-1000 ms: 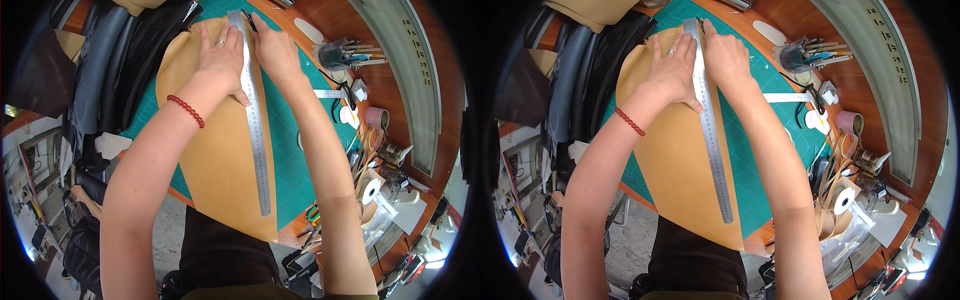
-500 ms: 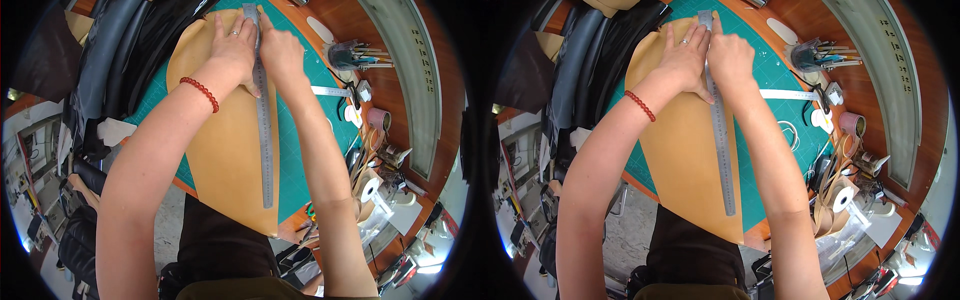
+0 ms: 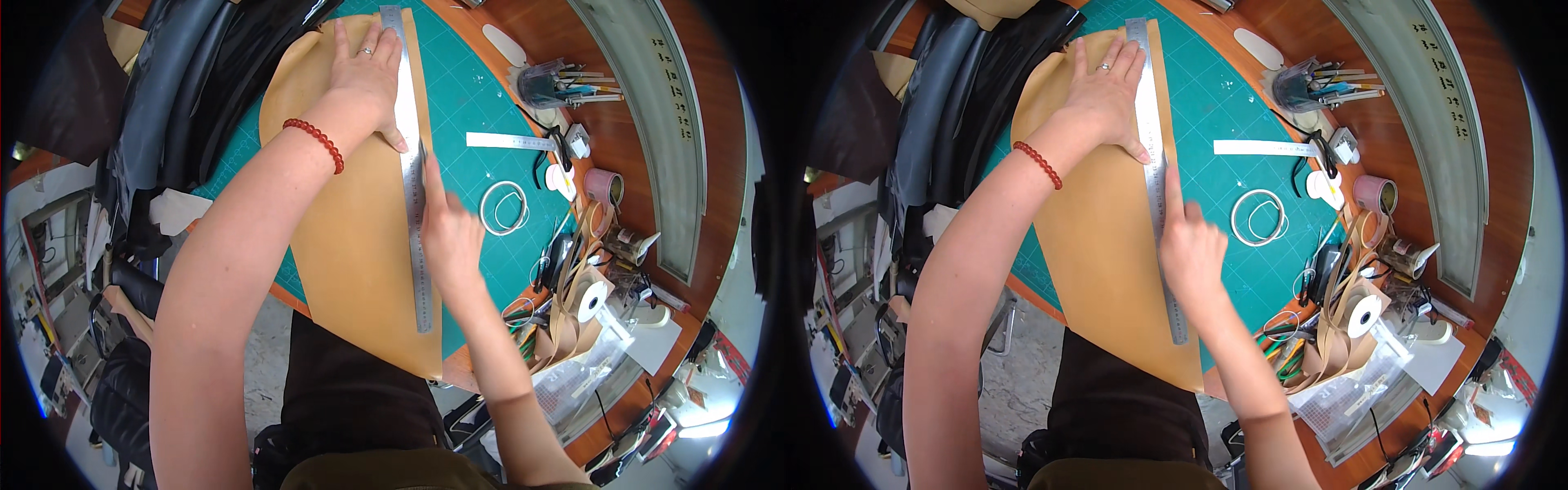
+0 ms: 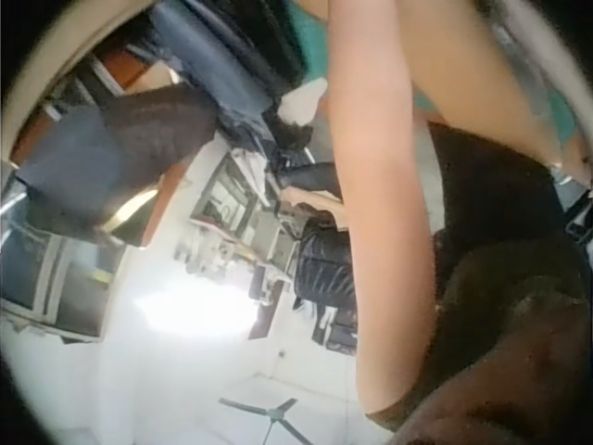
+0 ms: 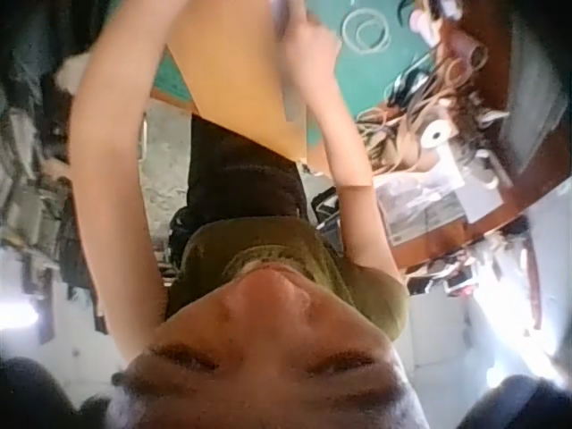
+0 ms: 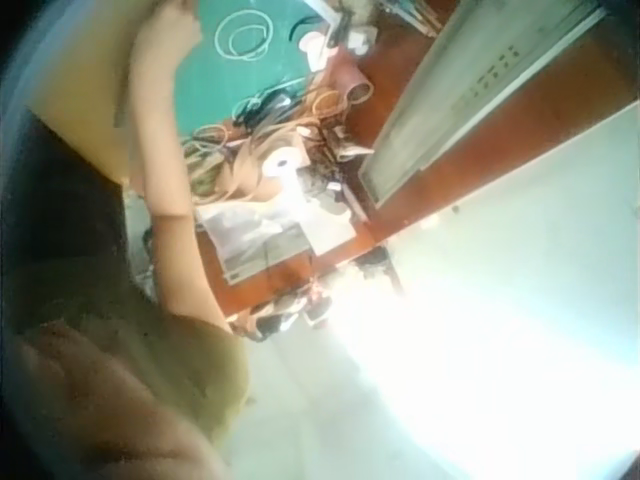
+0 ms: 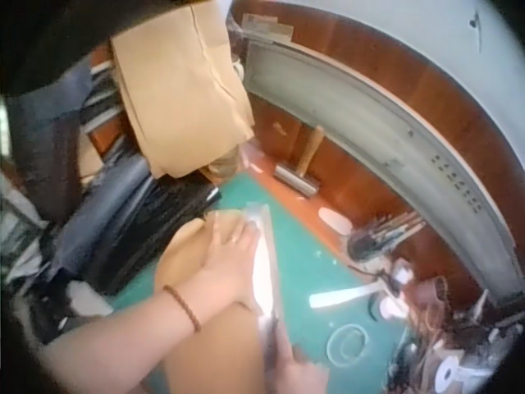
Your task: The person uses a metal ruler and a utility knife to cut straight strips from a large sheet of tan leather on a green cutting mat. They repeatedly measure, mark, and slice the material, occasionally using scissors to trim the edges of the cut strips. The person also handles a clear plastic sheet and a small piece of leather during the process.
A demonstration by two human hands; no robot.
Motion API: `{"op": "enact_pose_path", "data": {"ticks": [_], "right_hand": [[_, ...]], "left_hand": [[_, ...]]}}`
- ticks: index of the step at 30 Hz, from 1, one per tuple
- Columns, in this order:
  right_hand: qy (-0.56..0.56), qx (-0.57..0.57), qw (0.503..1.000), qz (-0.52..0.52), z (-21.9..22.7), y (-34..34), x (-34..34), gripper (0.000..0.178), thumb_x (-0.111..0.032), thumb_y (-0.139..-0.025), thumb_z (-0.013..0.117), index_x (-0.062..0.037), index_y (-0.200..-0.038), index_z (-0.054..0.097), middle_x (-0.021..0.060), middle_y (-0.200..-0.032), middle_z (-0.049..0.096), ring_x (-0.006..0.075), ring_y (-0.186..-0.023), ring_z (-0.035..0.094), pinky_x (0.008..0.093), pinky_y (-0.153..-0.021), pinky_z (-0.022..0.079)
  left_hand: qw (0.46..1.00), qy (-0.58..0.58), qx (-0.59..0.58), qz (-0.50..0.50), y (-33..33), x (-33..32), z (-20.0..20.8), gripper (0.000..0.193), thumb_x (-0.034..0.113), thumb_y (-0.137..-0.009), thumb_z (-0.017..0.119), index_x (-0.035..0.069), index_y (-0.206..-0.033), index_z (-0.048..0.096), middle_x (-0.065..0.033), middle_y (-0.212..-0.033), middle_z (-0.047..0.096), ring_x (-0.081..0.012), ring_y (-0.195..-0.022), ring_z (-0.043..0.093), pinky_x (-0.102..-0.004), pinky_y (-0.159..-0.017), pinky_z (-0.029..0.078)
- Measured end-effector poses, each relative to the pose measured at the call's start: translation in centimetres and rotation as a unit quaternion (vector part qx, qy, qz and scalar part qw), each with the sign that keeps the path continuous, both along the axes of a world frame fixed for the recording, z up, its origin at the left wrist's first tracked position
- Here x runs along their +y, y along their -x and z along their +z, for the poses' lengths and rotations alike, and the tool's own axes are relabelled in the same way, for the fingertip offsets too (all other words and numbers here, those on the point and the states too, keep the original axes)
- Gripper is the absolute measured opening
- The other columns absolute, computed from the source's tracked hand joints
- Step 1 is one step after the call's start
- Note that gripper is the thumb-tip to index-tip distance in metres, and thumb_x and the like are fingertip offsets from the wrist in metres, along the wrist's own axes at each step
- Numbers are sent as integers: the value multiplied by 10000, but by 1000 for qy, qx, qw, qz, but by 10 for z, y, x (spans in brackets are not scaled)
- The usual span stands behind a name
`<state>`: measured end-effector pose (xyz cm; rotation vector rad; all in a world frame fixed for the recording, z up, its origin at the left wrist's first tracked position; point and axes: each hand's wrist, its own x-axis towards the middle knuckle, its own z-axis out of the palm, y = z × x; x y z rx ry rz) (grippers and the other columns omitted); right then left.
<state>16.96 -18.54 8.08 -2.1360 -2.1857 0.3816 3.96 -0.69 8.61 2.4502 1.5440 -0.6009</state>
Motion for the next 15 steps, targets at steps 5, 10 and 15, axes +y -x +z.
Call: {"op": "enact_pose_path", "data": {"ticks": [5,10,15], "right_hand": [[6,11,1000,-9,0,-2,-37,706,-56,-825,597,-32,-1508,419,147,-707,618,309,-496,643,422,-436,528],[11,27,999,-29,3,-5,-34,611,-25,-880,586,-85,-1478,477,162,-721,646,339,-534,651,465,-470,527],[-6,36,999,-19,0,-11,-35,602,-24,-880,582,-79,-1472,483,165,-719,650,342,-547,657,470,-484,528]], "left_hand": [[997,-50,-45,-23,9,-19,-3,1312,671,-551,848,13,-1541,293,-154,-1613,289,-295,-1535,164,-641,-1203,114],[962,-118,-163,-186,26,-65,-44,1105,677,-672,769,105,-1527,362,-101,-1575,372,-260,-1496,280,-605,-1202,199],[975,-74,-162,-135,22,-86,-24,1131,783,-677,683,163,-1555,331,-74,-1594,349,-231,-1505,265,-617,-1209,162]]}}
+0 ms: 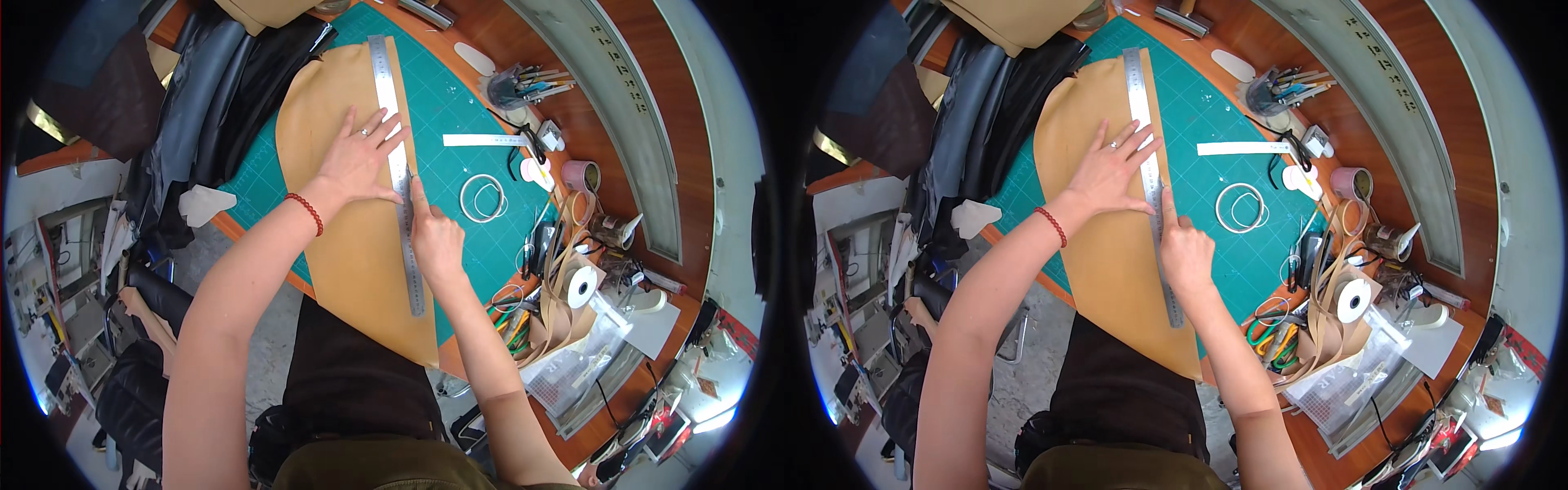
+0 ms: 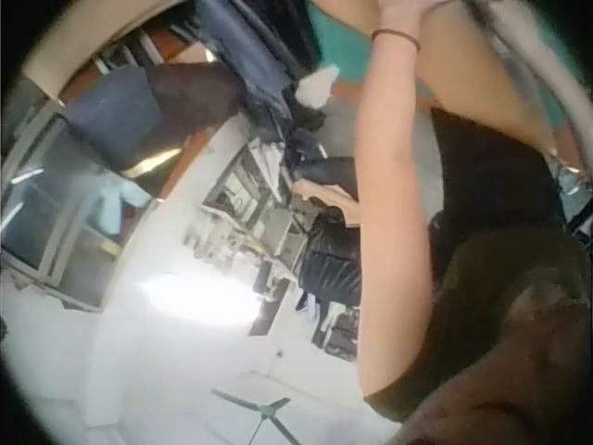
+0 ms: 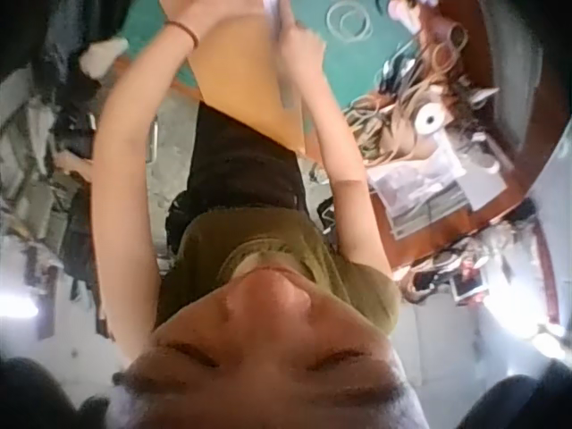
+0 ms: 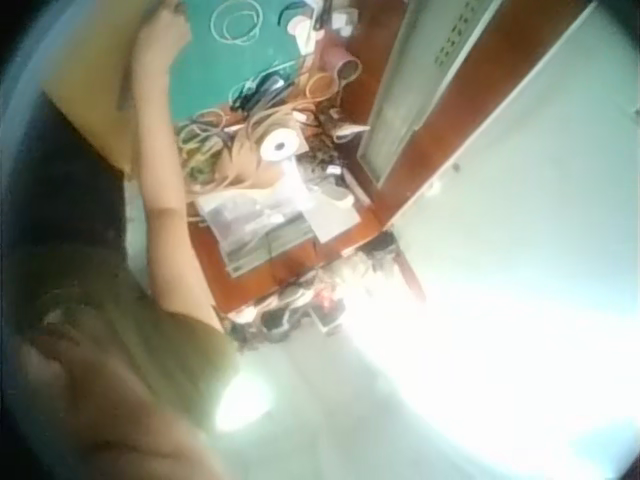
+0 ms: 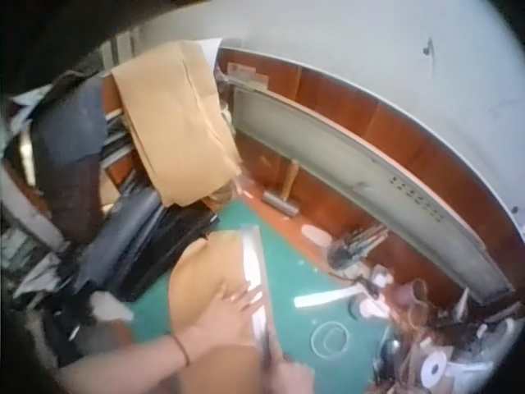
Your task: The person uses a metal ruler and a utility knife to cut straight strips from a large sheet of tan leather on a green cutting mat. They repeatedly measure, mark, and slice the material, occasionally using scissors to trim the edges of the cut strips. The person also handles a clear plastic sheet and a small piece of leather during the process.
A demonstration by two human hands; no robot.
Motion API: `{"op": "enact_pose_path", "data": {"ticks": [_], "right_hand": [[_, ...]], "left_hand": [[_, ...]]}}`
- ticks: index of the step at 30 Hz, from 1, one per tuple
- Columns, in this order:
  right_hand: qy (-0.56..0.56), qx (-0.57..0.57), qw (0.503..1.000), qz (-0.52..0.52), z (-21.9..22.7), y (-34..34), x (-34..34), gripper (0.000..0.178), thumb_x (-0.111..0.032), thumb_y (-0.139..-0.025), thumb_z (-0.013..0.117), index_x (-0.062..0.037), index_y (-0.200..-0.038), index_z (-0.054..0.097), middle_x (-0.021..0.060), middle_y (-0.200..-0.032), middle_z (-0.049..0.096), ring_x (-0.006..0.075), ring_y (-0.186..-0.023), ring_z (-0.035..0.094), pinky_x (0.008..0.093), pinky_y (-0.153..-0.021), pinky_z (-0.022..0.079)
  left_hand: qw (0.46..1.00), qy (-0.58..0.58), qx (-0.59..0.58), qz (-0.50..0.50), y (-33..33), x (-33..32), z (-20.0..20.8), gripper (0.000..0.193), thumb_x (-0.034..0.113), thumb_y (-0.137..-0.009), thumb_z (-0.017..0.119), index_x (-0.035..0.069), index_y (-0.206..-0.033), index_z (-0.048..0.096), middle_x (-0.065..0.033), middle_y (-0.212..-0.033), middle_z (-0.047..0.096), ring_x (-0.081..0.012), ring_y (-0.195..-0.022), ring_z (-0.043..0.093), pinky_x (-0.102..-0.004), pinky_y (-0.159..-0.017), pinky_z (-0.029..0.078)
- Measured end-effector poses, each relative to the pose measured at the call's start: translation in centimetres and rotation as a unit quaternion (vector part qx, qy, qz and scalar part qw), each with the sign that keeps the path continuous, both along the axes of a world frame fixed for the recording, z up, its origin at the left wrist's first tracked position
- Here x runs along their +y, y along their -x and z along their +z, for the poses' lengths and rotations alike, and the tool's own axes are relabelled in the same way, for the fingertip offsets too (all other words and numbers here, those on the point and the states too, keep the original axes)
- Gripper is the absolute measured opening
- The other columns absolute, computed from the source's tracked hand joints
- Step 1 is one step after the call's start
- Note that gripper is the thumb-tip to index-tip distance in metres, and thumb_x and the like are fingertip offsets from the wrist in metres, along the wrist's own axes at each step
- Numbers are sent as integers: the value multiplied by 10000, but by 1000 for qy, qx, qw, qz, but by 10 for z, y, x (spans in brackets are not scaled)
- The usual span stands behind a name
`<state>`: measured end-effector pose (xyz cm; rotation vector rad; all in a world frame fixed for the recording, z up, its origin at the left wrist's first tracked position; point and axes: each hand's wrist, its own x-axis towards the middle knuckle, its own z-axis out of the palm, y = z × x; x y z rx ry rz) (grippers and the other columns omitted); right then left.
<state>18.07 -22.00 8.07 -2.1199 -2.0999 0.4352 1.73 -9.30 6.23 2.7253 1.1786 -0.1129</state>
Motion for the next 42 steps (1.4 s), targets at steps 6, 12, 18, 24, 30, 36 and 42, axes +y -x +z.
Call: {"op": "enact_pose_path", "data": {"ticks": [6,12,18,24,30,36,42], "right_hand": [[-9,14,1000,1,1,3,-15,606,-17,-867,580,-62,-1464,484,173,-718,651,338,-553,661,471,-489,532],[20,23,999,-10,3,-2,-63,625,-20,-856,592,-67,-1468,479,159,-707,642,339,-521,643,461,-481,537],[57,11,998,-32,8,-8,-126,627,-35,-863,613,-79,-1473,478,140,-739,663,344,-527,641,465,-501,539],[50,189,974,-110,30,-35,-125,485,-64,-948,588,-37,-1423,496,102,-711,662,287,-553,653,408,-539,519],[-2,327,929,-174,8,-37,-8,201,-61,-946,598,12,-1128,551,180,-939,686,319,-763,694,387,-684,530],[13,236,947,-216,-21,2,107,229,-133,-837,720,5,-995,629,151,-871,689,314,-760,681,404,-714,520],[69,385,904,-172,-4,-37,81,162,-136,-872,747,-33,-857,622,-31,-707,571,81,-633,484,267,-579,398]], "left_hand": [[998,7,63,9,-3,-2,12,1190,818,-656,669,167,-1574,283,-68,-1618,308,-235,-1515,242,-620,-1216,144],[991,21,128,12,-7,-3,20,1200,880,-687,576,189,-1599,219,-32,-1653,236,-214,-1530,196,-648,-1209,109],[991,38,127,20,-9,-2,20,1203,871,-674,602,220,-1605,205,-13,-1663,208,-215,-1540,158,-692,-1190,98],[999,35,-2,34,7,-9,8,1193,794,-683,676,191,-1601,212,-46,-1652,232,-265,-1537,162,-694,-1191,63],[988,-42,-123,85,17,20,-35,881,588,-916,591,137,-1588,244,-73,-1652,229,-290,-1535,159,-700,-1181,57],[977,-76,-107,168,13,64,-43,764,581,-966,499,159,-1571,301,-62,-1650,240,-268,-1539,161,-708,-1167,99],[974,-84,-94,186,13,62,-46,755,628,-950,486,223,-1566,325,-52,-1652,243,-270,-1538,167,-727,-1147,119]]}}
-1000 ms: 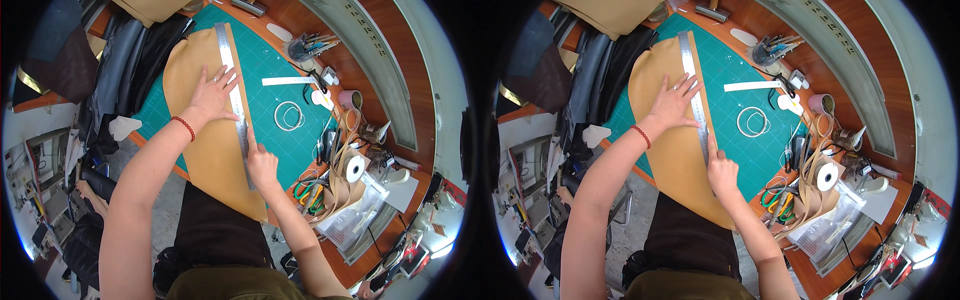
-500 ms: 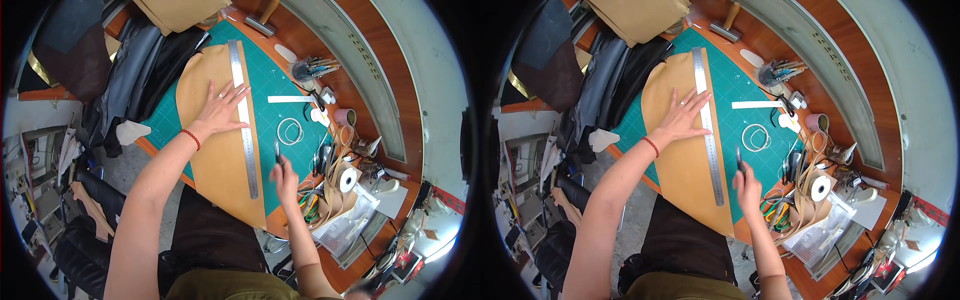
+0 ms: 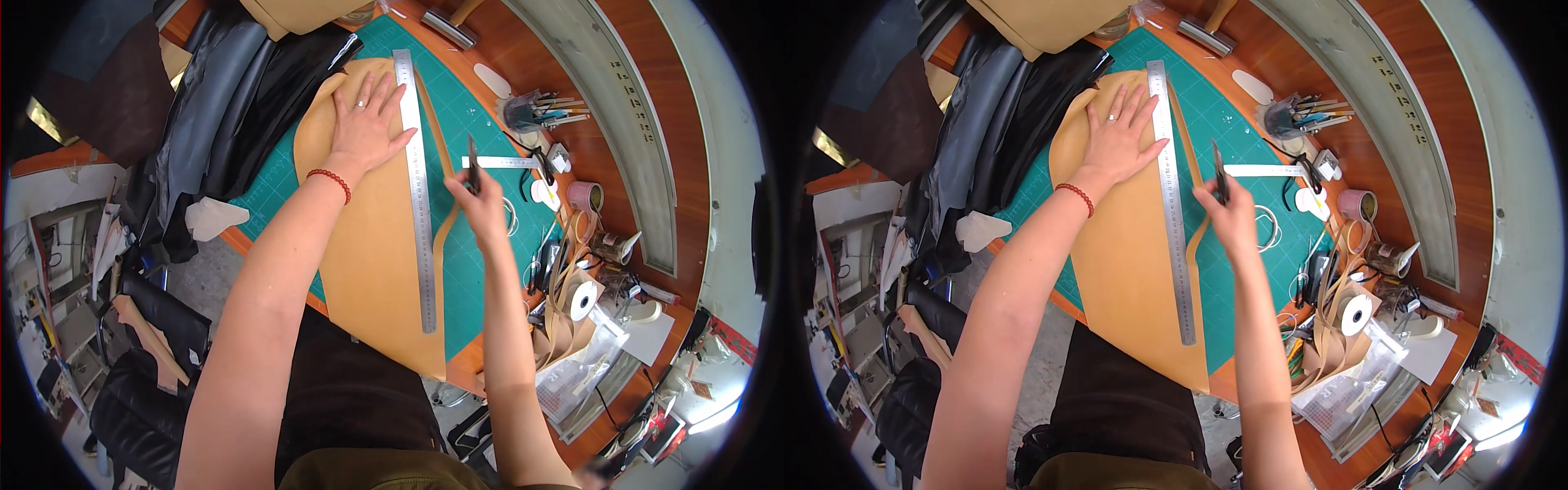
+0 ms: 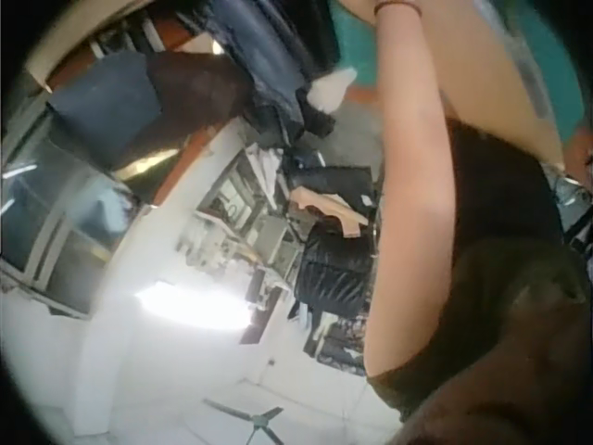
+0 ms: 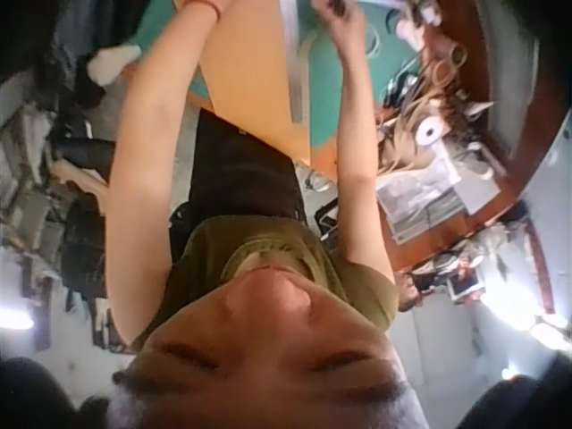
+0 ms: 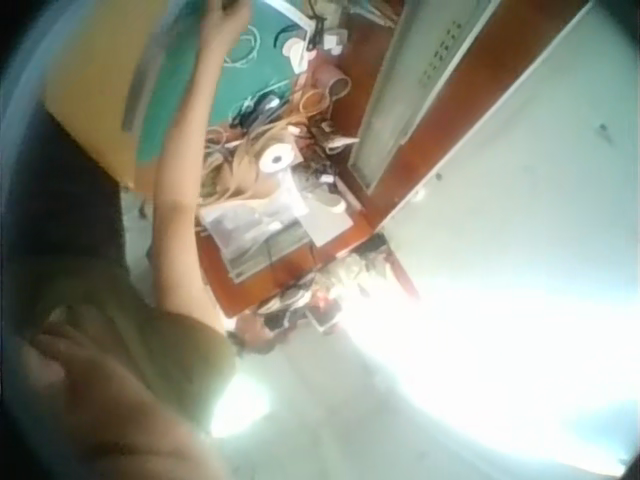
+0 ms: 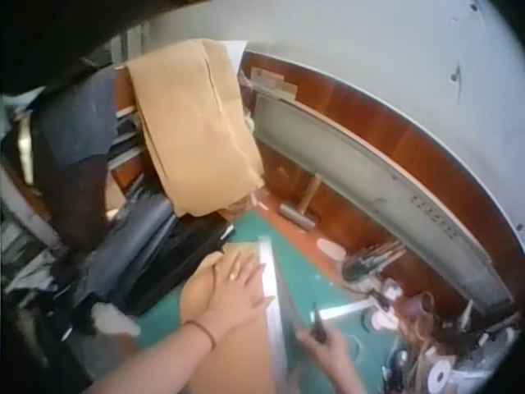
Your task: The person uses a metal ruler and a utility knife to cut straight strips from a large sheet of tan leather on a green cutting mat. They repeatedly measure, mark, and slice the material, occasionally using scissors to trim the edges of the cut strips. The person also handles a clear plastic sheet and a small piece of leather during the process.
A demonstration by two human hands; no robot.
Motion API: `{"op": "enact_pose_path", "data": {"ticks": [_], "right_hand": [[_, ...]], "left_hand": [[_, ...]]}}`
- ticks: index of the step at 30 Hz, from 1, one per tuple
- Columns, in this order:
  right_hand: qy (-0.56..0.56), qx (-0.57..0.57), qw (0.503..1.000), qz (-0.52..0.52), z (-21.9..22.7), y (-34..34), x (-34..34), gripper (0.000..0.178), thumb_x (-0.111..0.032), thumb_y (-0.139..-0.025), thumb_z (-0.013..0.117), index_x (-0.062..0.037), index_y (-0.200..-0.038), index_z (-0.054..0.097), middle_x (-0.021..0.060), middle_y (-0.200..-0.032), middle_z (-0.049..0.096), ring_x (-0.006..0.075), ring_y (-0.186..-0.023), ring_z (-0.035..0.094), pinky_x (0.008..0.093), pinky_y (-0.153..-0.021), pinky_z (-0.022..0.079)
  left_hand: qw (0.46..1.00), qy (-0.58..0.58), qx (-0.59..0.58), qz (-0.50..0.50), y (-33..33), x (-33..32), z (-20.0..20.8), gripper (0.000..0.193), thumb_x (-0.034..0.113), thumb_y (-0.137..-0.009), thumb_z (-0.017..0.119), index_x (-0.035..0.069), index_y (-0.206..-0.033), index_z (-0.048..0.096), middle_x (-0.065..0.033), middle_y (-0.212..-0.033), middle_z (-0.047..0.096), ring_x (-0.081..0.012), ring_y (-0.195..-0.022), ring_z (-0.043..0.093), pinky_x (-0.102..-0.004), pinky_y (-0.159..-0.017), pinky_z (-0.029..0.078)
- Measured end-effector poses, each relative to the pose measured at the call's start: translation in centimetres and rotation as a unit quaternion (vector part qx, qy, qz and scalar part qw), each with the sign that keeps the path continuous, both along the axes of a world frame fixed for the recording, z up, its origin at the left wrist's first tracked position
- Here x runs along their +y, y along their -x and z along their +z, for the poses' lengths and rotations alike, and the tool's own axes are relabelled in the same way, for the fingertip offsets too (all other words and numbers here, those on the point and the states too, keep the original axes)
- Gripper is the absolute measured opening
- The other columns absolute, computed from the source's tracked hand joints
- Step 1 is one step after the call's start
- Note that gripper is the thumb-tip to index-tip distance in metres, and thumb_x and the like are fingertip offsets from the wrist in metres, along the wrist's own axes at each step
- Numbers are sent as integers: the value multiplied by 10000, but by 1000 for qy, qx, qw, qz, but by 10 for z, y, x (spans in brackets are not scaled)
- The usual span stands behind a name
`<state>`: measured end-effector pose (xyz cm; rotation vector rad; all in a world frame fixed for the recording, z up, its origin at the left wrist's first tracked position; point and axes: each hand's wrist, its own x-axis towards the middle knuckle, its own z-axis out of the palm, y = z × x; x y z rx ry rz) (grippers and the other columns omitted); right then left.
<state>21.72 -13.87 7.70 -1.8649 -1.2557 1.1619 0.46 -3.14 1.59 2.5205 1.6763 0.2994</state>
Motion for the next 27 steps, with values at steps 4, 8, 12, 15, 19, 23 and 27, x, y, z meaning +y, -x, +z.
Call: {"op": "enact_pose_path", "data": {"ticks": [4,8,12,15,19,23,27], "right_hand": [[65,159,985,-8,44,-16,-40,121,-51,-895,720,-36,-914,601,-16,-744,610,78,-696,583,242,-626,451],[102,246,963,46,51,-11,-68,127,-35,-890,731,-29,-918,607,29,-777,663,102,-698,637,253,-624,504],[92,263,933,227,73,2,-139,95,16,-855,750,-8,-913,678,48,-793,690,116,-730,676,263,-660,544],[82,333,933,-106,64,-32,-168,158,-33,-891,708,-19,-1041,658,65,-851,698,87,-615,561,223,-563,430],[-91,361,877,-305,70,-93,-130,350,-71,-925,634,-34,-1264,553,102,-1092,686,63,-611,461,206,-529,353],[-251,-5,895,-368,82,-81,-104,308,-47,-954,599,-28,-1257,545,88,-1183,633,45,-738,471,193,-649,376],[-84,-34,982,-164,33,-17,-141,174,-142,-911,734,-18,-998,648,-12,-842,583,49,-713,502,224,-607,412]], "left_hand": [[999,-19,-12,-23,-2,3,4,744,640,-941,490,251,-1557,342,-43,-1643,270,-277,-1535,181,-734,-1136,143],[999,-21,-8,-23,2,1,3,724,644,-941,484,269,-1548,362,-33,-1640,280,-282,-1533,186,-743,-1126,158],[1000,-22,-5,-7,-9,10,4,728,649,-940,478,270,-1550,361,-29,-1643,274,-276,-1532,188,-751,-1120,156],[999,-42,14,-9,-5,17,-1,729,661,-943,467,284,-1556,347,-35,-1642,277,-276,-1532,191,-731,-1131,173],[996,-85,-14,-31,-1,51,-17,738,676,-947,446,289,-1564,332,-39,-1640,284,-275,-1529,201,-625,-1169,218],[991,-132,-5,-22,4,59,-16,716,651,-963,452,281,-1563,326,-66,-1626,295,-293,-1521,216,-554,-1187,240],[989,-116,-74,-50,-8,1,12,703,436,-976,565,120,-1553,315,-136,-1613,286,-344,-1511,221,-600,-1201,161]]}}
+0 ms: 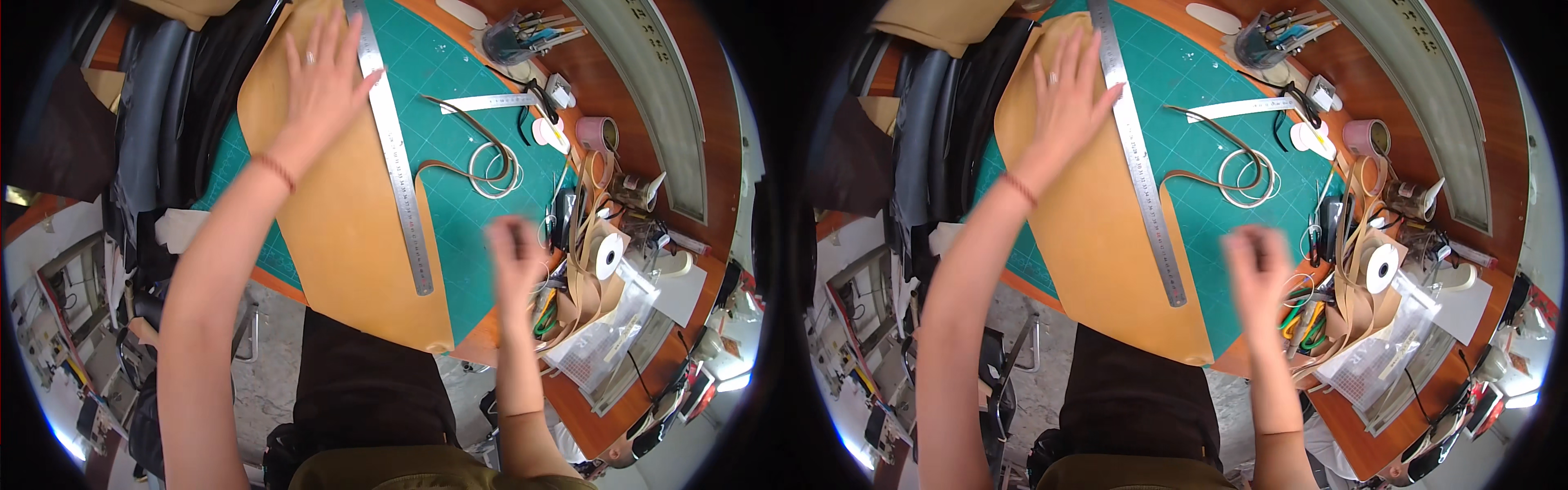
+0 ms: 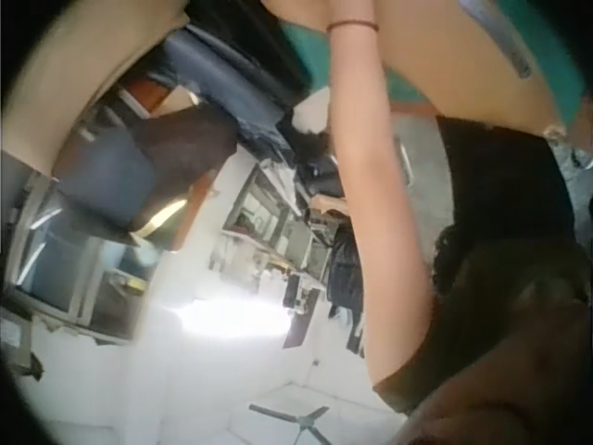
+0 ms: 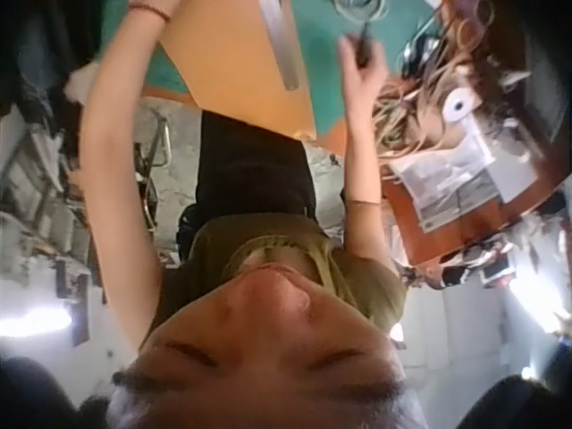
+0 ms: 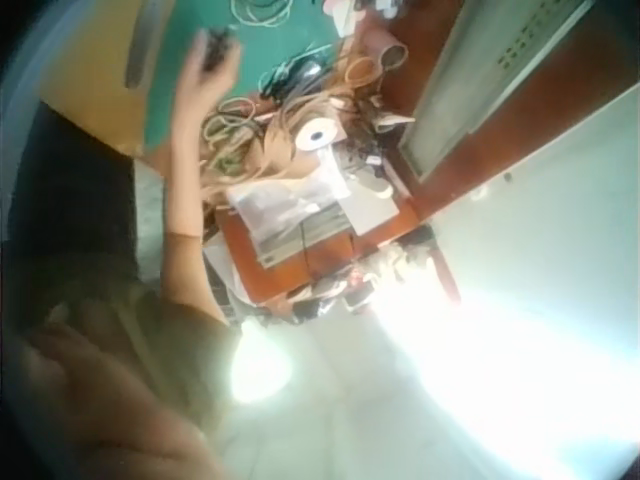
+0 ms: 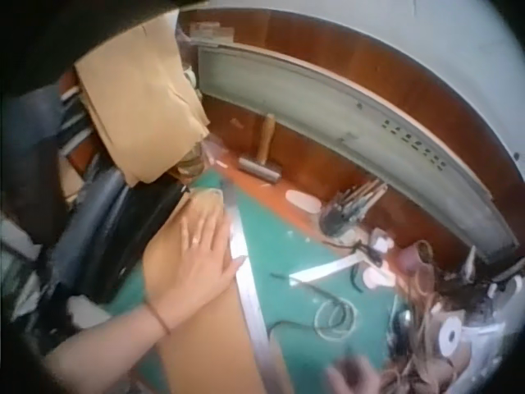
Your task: The person uses a metal ruler and a utility knife to cut straight strips from a large sheet of tan leather on a green cutting mat. They repeatedly measure, mark, and slice the material, occasionally using scissors to trim the edges of the cut strips. The person also handles a clear plastic sheet and a small piece of leather during the process.
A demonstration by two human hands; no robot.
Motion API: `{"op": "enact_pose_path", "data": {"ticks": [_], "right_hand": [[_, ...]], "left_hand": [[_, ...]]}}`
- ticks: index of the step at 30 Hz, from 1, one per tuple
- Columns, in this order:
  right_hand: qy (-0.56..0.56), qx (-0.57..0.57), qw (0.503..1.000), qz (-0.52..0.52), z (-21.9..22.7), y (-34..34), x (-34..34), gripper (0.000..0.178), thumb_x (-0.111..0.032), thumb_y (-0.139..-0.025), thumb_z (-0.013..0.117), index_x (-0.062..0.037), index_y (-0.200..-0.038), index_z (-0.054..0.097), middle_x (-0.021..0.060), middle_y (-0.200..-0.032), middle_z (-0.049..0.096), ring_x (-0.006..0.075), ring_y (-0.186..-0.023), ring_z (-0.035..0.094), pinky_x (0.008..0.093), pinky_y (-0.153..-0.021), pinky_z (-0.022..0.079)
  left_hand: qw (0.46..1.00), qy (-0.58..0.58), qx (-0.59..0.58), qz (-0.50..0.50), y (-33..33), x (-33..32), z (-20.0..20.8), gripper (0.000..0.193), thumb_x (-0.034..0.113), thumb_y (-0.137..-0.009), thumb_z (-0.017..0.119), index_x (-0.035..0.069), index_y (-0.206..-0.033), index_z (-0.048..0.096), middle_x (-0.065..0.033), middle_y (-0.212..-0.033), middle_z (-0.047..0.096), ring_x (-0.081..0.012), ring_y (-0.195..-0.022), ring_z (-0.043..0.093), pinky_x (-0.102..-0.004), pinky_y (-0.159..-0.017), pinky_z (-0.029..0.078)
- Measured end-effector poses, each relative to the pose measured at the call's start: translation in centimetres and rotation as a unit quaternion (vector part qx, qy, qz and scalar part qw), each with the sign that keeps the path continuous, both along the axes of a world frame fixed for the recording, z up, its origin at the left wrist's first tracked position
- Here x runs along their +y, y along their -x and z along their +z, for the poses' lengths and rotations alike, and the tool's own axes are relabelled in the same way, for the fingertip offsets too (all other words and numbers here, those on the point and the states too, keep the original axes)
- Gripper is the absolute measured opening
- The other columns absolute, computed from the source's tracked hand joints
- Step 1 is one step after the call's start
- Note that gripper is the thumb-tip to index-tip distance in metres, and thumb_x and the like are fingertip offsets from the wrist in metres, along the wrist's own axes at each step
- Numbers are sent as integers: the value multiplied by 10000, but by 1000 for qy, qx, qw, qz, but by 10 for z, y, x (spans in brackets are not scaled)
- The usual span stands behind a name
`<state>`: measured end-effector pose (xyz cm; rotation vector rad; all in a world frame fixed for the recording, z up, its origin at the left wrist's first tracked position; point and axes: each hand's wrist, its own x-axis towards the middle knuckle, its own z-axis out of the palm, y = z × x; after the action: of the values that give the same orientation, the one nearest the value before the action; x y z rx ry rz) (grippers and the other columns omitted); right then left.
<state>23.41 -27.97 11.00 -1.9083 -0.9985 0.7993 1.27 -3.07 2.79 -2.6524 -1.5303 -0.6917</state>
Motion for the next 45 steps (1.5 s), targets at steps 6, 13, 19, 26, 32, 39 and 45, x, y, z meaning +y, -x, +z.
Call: {"op": "enact_pose_path", "data": {"ticks": [6,13,19,26,32,39,45], "right_hand": [[109,-167,975,97,-41,69,-6,401,-244,-771,849,-40,-1008,599,122,-852,629,304,-673,651,422,-620,538],[141,16,988,62,-26,29,2,385,-133,-762,773,-27,-1010,499,57,-759,622,89,-640,547,258,-577,454],[10,43,995,88,14,-8,-49,584,-32,-777,685,-19,-1332,505,-17,-737,582,26,-634,466,197,-561,373],[-44,-128,982,135,7,-7,-191,624,-41,-699,752,51,-1285,560,31,-712,600,88,-565,560,233,-564,463],[14,-68,989,130,-6,41,-255,663,-45,-652,725,2,-1302,606,85,-757,693,198,-619,694,321,-623,559],[37,-111,981,156,-25,43,-267,697,-74,-633,696,-19,-1324,616,112,-788,714,253,-657,701,359,-655,571],[-1,-91,985,149,-41,37,-274,708,-57,-628,687,-18,-1330,612,94,-781,706,250,-650,694,349,-656,564]], "left_hand": [[980,193,-13,-51,7,-160,21,688,282,-951,591,25,-1532,324,-159,-1616,282,-399,-1508,208,-668,-1184,97],[986,153,53,-43,9,-160,12,634,301,-958,560,81,-1524,380,-96,-1614,317,-363,-1503,241,-649,-1187,148],[995,62,77,7,14,-102,-12,607,348,-970,550,123,-1516,408,-73,-1613,324,-323,-1499,265,-626,-1195,177],[992,9,104,-76,8,-105,8,450,188,-916,635,85,-1343,540,-136,-1409,510,-342,-1345,446,-516,-1119,352],[986,100,-79,-106,-1,-177,9,414,72,-854,692,27,-1235,535,-163,-1283,547,-382,-1268,495,-497,-1068,404],[982,92,-146,-77,2,-187,-12,475,60,-862,673,14,-1288,469,-188,-1326,494,-386,-1324,462,-529,-1139,381],[994,59,-58,-77,0,-190,-3,455,67,-879,641,61,-1323,542,-163,-1358,493,-387,-1333,456,-539,-1147,379]]}}
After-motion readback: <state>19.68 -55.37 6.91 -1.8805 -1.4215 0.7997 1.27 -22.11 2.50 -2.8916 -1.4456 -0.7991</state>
